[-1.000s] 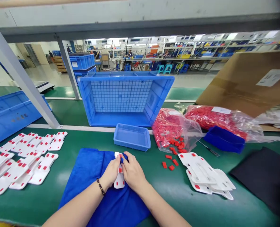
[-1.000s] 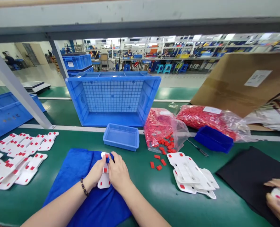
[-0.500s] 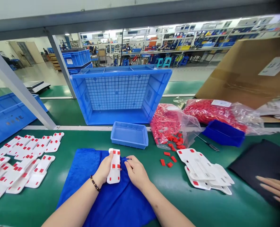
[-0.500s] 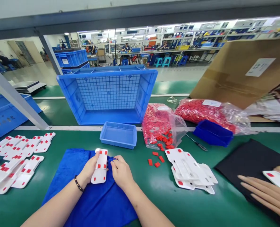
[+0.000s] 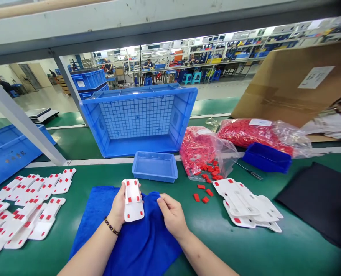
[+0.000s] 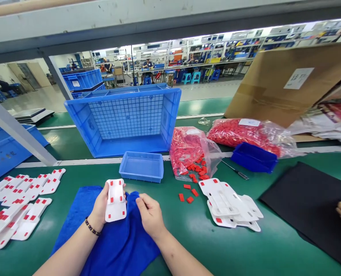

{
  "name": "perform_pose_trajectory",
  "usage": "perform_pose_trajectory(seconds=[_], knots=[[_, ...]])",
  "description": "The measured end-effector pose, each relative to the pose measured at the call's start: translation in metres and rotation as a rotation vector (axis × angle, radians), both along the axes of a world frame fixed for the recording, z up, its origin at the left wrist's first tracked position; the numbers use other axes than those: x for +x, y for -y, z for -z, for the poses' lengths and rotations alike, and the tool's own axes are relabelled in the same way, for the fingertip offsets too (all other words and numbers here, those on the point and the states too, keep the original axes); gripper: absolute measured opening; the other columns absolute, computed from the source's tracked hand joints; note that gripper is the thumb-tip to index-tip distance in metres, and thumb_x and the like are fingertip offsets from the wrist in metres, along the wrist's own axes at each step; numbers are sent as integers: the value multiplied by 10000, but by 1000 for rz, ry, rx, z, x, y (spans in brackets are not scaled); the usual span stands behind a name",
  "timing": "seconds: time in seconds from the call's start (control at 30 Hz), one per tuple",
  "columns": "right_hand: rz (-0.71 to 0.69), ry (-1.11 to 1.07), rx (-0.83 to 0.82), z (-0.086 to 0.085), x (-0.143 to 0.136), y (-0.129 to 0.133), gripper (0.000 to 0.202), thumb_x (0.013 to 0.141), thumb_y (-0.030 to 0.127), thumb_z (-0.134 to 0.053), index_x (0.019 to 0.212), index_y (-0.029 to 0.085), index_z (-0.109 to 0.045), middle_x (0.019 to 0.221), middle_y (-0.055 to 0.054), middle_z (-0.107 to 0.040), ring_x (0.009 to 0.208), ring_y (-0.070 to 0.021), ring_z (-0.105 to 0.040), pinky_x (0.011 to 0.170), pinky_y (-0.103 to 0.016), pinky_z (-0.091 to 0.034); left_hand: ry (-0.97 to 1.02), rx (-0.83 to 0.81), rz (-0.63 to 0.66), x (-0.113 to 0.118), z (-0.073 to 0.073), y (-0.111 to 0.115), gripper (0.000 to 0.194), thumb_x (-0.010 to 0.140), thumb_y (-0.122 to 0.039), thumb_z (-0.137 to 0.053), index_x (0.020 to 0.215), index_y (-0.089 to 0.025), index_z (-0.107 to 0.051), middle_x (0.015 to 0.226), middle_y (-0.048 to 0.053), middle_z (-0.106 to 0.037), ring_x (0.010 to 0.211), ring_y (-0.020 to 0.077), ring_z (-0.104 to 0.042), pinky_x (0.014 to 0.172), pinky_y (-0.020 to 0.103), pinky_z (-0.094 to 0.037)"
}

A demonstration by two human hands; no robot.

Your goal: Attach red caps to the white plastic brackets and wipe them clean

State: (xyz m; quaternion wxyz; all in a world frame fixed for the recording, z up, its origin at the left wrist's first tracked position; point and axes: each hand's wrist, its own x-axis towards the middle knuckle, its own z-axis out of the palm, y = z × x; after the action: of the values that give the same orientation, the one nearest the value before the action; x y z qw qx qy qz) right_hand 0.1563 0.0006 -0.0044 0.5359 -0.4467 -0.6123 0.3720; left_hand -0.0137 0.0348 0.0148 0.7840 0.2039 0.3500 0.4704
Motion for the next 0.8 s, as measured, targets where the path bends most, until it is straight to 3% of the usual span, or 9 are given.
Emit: perform_pose_trajectory(seconds=[0.03,0.1,0.2,0.4,0.53,0.8], knots=[[-32,77,84,0,-5,3,259,887,296,-386,914,177,-615,839,-55,-621,854,-187,-551,732,-296,-445,-17,-10,-21,2,1,3,518,810,-531,-438,1022,-86,-599,781,99,-679,665,179,-635,638,290,-499],[-69,326,245,0,-18,9,332,868,262,-408,1168,194,-532,1096,-86,-596,1157,-254,-416,934,-421,-363,-61,-31,-71,7,2,8,483,810,-500,-467,1021,-87,-601,801,99,-687,692,179,-643,663,278,-498],[-26,674,330,3,-37,13,501,842,237,-421,1336,187,-352,1265,-94,-498,1299,-296,-209,1016,-555,-203,-129,-37,-159,11,5,14,462,801,-488,-491,1018,-97,-604,803,90,-693,705,183,-649,671,275,-498],[8,788,292,11,-45,11,422,816,205,-451,1236,174,-479,1177,-102,-543,1279,-300,-255,1029,-556,-186,-162,-76,-229,12,8,16,421,765,-505,-533,868,-108,-631,631,43,-665,546,144,-616,551,240,-473],[-58,757,417,17,-38,5,360,772,125,-473,1122,146,-554,1072,-104,-582,1278,-275,-263,1055,-499,-190,-191,-140,-233,12,10,17,390,737,-502,-572,774,-116,-620,526,15,-618,457,131,-573,493,239,-447],[-151,648,532,13,-26,-2,285,725,103,-506,988,157,-598,1011,-100,-557,1236,-288,-298,1031,-515,-238,-131,-135,-139,12,13,15,372,758,-477,-560,823,-113,-607,588,34,-638,490,149,-588,476,245,-439]])
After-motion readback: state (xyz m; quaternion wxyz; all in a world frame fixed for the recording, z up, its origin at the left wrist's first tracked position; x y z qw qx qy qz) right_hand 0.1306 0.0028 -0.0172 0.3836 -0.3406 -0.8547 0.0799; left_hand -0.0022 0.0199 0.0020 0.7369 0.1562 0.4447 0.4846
